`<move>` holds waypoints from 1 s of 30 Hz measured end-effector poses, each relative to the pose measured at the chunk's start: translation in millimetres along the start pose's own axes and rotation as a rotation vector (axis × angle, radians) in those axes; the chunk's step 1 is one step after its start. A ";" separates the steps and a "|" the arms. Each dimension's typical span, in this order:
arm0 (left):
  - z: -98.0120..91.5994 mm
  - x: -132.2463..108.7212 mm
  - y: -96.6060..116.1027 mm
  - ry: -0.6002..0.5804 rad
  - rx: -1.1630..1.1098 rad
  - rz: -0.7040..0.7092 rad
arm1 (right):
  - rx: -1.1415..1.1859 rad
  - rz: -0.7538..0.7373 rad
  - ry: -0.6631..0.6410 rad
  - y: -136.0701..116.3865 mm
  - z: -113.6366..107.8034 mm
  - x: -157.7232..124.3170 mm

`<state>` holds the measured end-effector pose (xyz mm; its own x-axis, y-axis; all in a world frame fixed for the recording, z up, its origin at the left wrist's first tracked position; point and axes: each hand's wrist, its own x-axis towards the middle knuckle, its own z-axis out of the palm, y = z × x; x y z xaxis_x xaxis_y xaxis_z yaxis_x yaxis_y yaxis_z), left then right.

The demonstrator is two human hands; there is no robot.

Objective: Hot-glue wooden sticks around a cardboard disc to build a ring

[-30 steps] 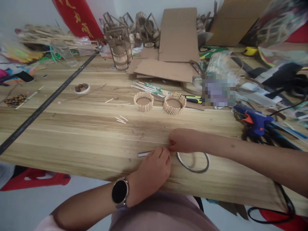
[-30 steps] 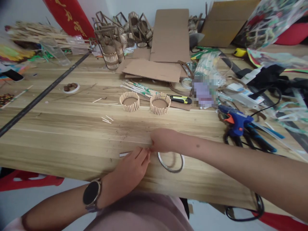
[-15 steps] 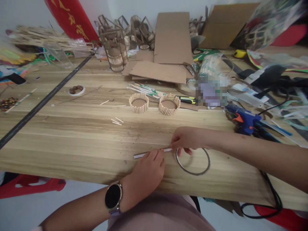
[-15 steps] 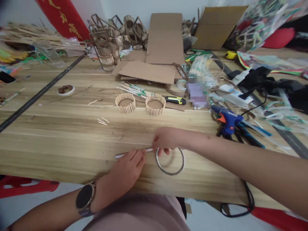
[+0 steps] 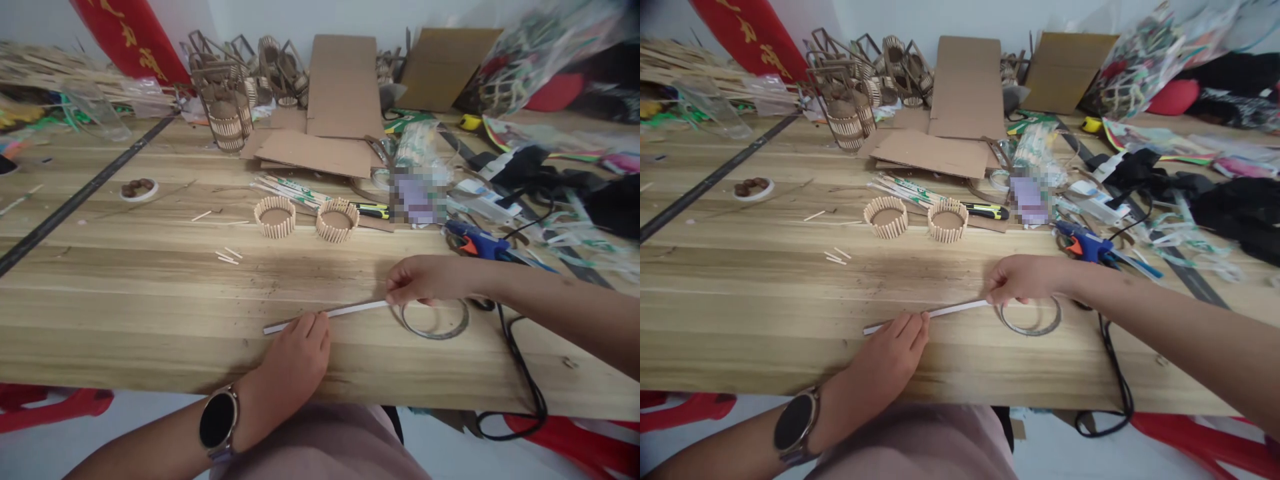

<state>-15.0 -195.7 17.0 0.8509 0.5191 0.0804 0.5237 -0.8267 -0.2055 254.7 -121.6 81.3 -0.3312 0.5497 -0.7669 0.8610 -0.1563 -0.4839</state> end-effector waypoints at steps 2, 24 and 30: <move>0.6 0.2 0.8 0.021 0.004 -0.004 | -0.039 -0.007 0.011 2.2 -3.3 1.0; 1.4 1.0 0.7 0.037 0.009 0.006 | -0.337 0.034 0.123 -5.1 1.8 10.2; -4.5 4.9 -0.2 -0.036 0.007 0.027 | -0.381 0.060 0.173 -9.2 5.6 5.0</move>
<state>-10.8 -194.0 21.9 0.8625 0.5045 0.0399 0.5006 -0.8387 -0.2143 243.0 -122.0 79.5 -0.2346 0.6839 -0.6909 0.9686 0.1046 -0.2254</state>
